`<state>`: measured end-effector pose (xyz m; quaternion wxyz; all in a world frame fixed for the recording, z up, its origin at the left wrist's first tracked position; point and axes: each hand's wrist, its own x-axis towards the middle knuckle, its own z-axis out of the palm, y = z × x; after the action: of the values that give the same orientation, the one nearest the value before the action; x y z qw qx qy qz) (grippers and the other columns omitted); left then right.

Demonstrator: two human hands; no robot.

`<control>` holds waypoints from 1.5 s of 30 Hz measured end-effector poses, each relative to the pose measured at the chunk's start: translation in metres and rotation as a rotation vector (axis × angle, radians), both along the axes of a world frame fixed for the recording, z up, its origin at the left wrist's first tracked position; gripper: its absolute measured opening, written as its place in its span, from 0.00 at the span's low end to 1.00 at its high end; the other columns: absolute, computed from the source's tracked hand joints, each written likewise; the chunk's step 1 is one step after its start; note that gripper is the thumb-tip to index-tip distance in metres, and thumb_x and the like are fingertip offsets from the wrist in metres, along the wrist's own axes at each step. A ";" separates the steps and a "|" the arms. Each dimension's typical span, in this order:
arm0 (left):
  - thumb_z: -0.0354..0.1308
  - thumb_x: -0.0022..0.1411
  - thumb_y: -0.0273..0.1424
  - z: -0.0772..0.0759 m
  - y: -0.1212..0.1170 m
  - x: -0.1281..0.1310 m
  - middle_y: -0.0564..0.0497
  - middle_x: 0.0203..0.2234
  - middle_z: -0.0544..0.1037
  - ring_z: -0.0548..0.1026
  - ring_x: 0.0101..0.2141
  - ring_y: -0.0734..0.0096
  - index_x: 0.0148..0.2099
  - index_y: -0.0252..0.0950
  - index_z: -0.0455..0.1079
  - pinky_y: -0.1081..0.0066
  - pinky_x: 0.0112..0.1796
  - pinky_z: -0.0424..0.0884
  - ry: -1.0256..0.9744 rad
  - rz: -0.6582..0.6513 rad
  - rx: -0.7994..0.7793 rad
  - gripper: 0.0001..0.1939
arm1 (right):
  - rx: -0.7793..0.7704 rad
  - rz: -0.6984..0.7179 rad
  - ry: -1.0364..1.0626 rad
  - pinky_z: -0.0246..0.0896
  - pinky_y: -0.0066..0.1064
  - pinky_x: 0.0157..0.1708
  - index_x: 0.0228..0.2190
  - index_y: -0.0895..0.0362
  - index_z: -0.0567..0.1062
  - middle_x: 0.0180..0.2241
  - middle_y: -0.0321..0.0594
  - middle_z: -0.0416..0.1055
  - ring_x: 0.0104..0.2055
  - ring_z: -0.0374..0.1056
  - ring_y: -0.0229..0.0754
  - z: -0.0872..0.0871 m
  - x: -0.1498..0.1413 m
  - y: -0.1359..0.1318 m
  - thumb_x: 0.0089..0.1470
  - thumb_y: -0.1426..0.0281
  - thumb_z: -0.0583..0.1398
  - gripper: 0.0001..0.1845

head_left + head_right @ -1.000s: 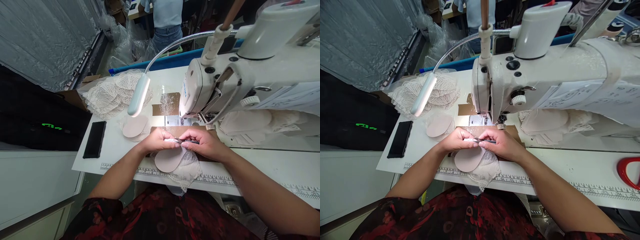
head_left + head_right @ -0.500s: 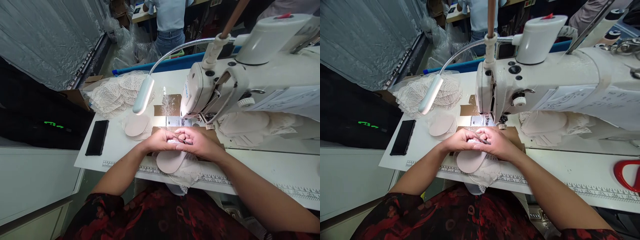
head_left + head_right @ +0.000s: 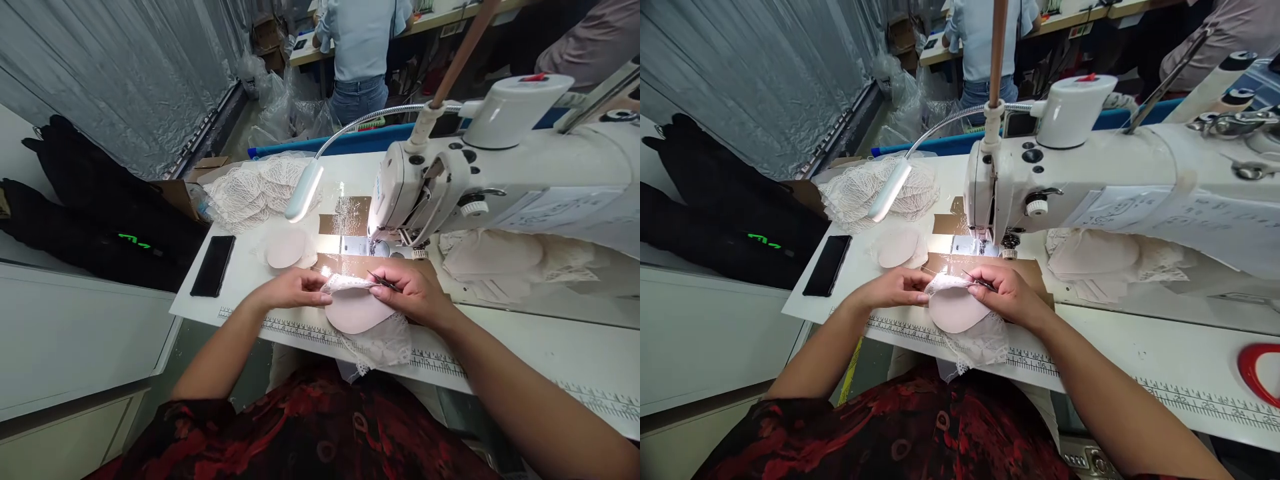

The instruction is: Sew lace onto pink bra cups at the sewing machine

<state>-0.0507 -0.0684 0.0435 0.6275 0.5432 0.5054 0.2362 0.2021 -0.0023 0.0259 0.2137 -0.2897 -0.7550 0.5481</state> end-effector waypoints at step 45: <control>0.61 0.55 0.42 -0.011 0.000 0.032 0.52 0.23 0.74 0.70 0.26 0.74 0.37 0.32 0.77 0.75 0.29 0.64 0.286 0.191 0.418 0.17 | 0.153 -0.284 -0.033 0.65 0.35 0.37 0.40 0.56 0.72 0.37 0.42 0.74 0.39 0.70 0.45 -0.015 -0.003 0.000 0.54 0.58 0.58 0.16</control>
<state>-0.0192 -0.0682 0.0328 0.3989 0.6387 0.5781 0.3143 0.1995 -0.0025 0.0110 0.2981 -0.3854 -0.7495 0.4483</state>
